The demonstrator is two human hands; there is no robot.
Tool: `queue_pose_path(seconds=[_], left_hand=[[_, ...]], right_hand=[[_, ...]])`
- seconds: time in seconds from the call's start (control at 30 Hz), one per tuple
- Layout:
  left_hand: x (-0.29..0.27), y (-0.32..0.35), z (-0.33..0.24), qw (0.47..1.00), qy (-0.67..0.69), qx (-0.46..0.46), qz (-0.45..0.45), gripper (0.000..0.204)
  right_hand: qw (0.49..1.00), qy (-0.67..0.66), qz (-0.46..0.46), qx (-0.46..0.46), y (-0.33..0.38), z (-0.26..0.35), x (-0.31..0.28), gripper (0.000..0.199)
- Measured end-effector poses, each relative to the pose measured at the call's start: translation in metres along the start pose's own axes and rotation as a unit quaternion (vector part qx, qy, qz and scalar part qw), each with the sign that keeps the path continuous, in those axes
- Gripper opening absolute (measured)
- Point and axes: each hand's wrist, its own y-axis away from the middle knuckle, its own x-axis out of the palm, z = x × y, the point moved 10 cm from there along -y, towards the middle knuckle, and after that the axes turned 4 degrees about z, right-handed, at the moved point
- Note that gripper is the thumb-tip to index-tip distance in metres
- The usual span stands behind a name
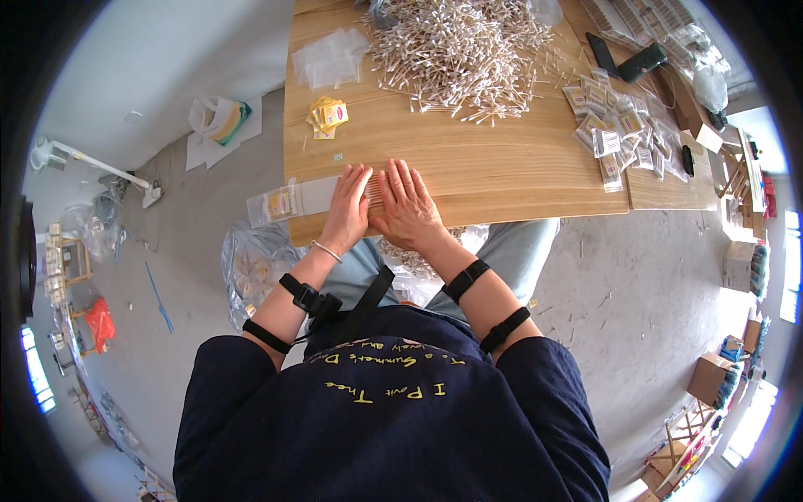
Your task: Picking up cotton swabs from a pile, aligning them, and placing them into small plastic bags.
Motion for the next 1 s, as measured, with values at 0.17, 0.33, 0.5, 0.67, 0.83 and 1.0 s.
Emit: queue_pose_path(seconds=[0.17,0.33,0.5,0.67,0.83,1.0], left_hand=[[0.002,0.004,0.000,0.999,-0.025,-0.023,0.017,0.056],[-0.003,0.002,0.002,0.997,0.070,-0.018,-0.019,0.052],[-0.003,-0.002,0.014,0.931,0.343,-0.049,-0.114,0.049],[-0.004,-0.003,0.020,0.904,0.402,-0.047,-0.139,0.059],[-0.004,0.001,0.028,0.897,0.413,-0.060,-0.144,0.062],[-0.005,-0.002,0.032,0.882,0.452,-0.058,-0.122,0.063]], right_hand=[[1.000,0.002,-0.010,0.000,0.002,0.000,0.002,0.076],[1.000,-0.009,-0.012,0.006,0.000,0.001,0.004,0.075],[0.996,-0.035,-0.061,0.049,-0.005,0.001,0.004,0.076],[0.996,-0.058,-0.053,0.045,-0.009,0.014,0.008,0.073],[0.997,-0.058,-0.034,0.044,-0.009,0.016,0.010,0.074],[0.992,-0.089,-0.033,0.079,-0.014,0.015,0.012,0.076]])
